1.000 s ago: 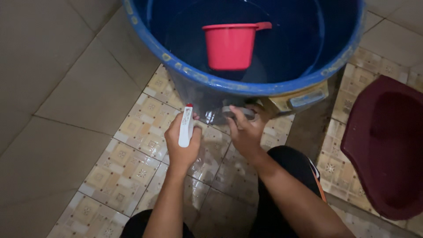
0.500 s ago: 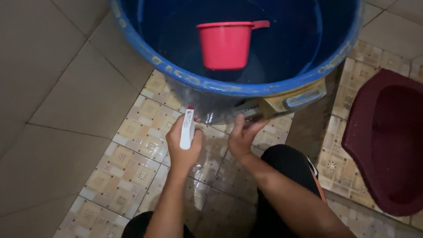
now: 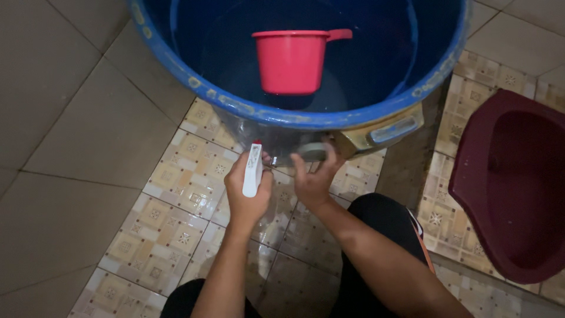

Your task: The person uses a pink dipper to pour water from a blue bucket onto the bathroom floor, then sprays liquid from a white bottle and scrubs various surfaces, including a wall and the base of a bucket, using a brush and a sponge.

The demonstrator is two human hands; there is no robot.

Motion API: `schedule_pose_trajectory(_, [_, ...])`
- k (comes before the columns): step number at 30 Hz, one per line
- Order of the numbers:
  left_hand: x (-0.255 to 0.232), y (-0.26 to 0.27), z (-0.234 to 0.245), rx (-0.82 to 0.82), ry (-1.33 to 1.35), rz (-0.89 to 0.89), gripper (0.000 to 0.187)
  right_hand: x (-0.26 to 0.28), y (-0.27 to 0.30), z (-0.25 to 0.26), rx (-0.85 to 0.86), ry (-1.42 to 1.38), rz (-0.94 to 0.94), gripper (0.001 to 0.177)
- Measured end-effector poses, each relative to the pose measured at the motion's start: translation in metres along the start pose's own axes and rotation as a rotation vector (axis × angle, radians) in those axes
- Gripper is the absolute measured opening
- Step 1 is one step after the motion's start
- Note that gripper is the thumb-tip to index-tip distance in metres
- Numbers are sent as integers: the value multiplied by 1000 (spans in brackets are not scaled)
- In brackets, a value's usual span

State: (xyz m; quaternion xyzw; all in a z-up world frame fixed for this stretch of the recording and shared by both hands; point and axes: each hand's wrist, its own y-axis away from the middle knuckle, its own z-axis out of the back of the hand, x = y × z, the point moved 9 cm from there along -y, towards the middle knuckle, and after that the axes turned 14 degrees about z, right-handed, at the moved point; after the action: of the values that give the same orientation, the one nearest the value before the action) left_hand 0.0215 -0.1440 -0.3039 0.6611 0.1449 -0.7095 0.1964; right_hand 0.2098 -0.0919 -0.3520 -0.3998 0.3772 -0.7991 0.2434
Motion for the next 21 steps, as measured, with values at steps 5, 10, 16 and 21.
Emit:
schedule_pose_trajectory(5, [0, -1, 4, -22, -18, -26, 35, -53, 31, -4, -335, -566, -359, 68])
schedule_pose_trajectory(10, [13, -2, -3, 7, 31, 35, 38, -125, 72, -28, -511, -738, -692, 49])
schedule_pose_trajectory(16, [9, -1, -10, 38, 33, -61, 34, -154, 93, -47, -419, -726, -815, 43])
schedule_pose_trajectory(21, [18, -1, -1, -2, -18, 11, 34, -85, 52, -20, 87, 598, 186, 36])
